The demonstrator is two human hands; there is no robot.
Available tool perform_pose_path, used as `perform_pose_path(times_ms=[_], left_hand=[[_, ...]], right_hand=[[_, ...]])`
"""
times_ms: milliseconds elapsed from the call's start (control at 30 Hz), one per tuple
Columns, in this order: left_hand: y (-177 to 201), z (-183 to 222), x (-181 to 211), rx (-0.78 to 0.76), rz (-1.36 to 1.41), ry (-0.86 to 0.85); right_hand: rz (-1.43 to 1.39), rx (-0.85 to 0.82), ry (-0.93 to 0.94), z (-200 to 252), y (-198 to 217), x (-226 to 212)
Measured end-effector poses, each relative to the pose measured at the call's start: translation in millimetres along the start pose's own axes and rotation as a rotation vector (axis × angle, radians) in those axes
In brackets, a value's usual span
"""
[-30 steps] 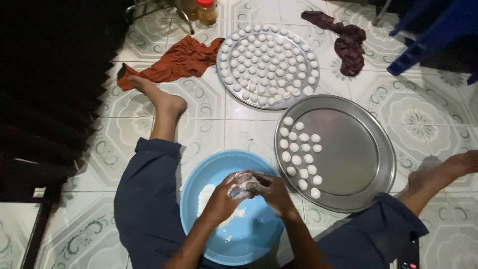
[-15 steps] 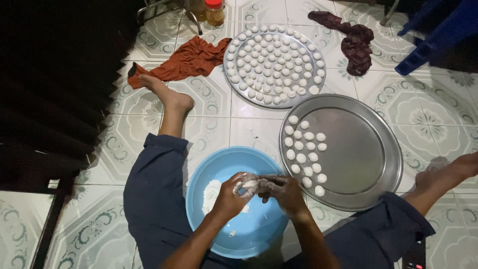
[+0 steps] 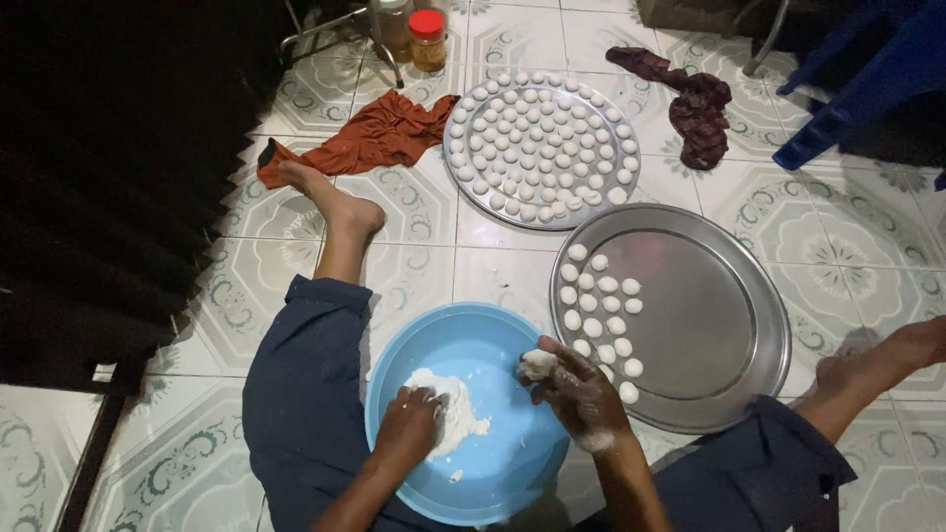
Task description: The person is manually shaping small pieces of dough into balls by rolling them between their palms and arranging them on a metal tray.
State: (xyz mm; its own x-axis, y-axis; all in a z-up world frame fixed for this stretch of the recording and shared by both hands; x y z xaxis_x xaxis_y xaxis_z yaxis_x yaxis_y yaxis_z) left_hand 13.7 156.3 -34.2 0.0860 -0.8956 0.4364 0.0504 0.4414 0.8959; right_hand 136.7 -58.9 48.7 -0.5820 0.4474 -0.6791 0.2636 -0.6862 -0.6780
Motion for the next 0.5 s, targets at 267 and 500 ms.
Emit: perform_pose_path(times_ms=[267,500], left_hand=[[117.6,-12.2,109.6,0.033,0.869,0.064],[120.4,-14.3,127.8,0.195,0.705,-0.234]], right_hand=[[-0.028,0.034,-0.019,13.2,-15.4,9.4],[-0.036,0.041,0.012,15.3,-10.4,22.9]])
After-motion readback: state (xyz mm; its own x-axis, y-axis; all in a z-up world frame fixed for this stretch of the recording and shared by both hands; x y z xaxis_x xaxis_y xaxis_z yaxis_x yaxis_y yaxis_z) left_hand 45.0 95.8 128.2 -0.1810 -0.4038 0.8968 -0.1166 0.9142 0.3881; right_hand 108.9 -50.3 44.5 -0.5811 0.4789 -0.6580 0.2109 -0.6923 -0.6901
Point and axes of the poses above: each hand's wrist, its own z-axis away from the middle knuckle, its own y-axis out of the back of the hand, x = y × z, the point moved 9 cm from there along -z, towards the middle knuckle, and after that the axes turned 2 degrees about z, right-handed, at the moved point
